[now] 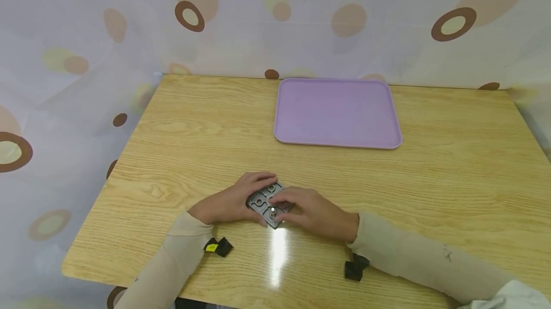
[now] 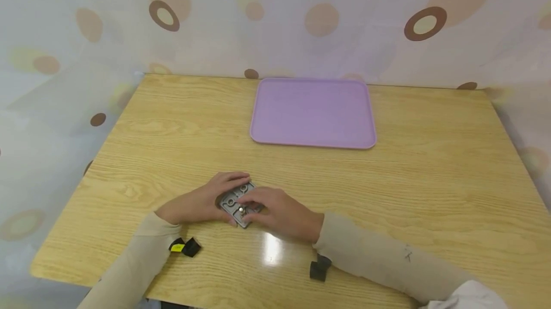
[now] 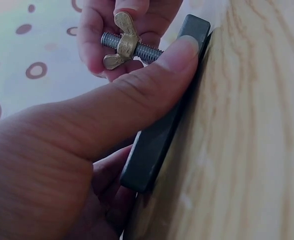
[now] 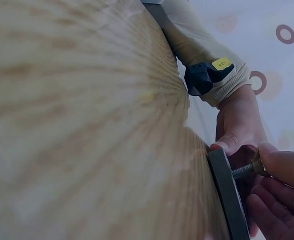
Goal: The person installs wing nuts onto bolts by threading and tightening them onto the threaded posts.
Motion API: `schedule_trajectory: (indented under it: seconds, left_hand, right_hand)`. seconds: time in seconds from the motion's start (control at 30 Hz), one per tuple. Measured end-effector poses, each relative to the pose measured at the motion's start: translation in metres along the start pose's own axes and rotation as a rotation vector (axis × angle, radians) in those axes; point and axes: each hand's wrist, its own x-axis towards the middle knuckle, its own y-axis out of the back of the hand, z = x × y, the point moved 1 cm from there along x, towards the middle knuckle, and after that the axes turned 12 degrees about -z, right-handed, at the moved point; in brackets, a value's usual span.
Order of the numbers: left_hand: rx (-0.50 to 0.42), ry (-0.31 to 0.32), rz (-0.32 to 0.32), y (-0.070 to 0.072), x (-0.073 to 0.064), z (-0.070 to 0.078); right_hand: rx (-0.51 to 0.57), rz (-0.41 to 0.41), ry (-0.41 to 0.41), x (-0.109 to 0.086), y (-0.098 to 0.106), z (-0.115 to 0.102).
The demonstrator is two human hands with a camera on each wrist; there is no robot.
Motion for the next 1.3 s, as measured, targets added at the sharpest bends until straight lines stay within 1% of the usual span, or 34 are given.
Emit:
schedule_trajectory:
  seconds: [0.23,0.33,0.43,0.57,0.77,1.07,1.2,1.3]
  left_hand:
    - [0.012,-0.010,0.006,0.0007,-0.0004,0.0021]
    - [0.017,-0.015,0.010,0.0002,-0.0002,0.0020]
    - [0.015,-0.019,0.014,0.0000,0.0005,0.0019]
    - [0.015,-0.020,0.016,-0.0006,0.0011,0.0012]
    - [0.014,-0.002,0.012,-0.0014,0.0017,-0.0020]
    - [0.022,-0.009,0.016,-0.0008,0.0012,-0.0009]
    - [0.018,-0.009,0.013,-0.0010,0.0012,-0.0007]
    - [0.010,-0.002,0.010,-0.0012,0.0013,-0.0004]
  right_hand:
    - [-0.004,0.020,-0.048,-0.0031,0.0023,0.0018]
    - [-0.009,0.032,-0.035,-0.0043,0.0033,0.0026]
    - [-0.032,0.039,-0.001,-0.0052,0.0042,0.0037]
    - [-0.039,0.032,0.024,-0.0060,0.0047,0.0046]
    - [-0.005,0.023,0.014,-0.0060,0.0046,0.0038]
    - [0.007,0.035,0.005,-0.0032,0.0017,0.0012]
    - [-0.019,0.023,0.001,-0.0019,0.0005,-0.0004]
    - [-0.047,0.012,0.015,-0.0010,0.0005,-0.0015]
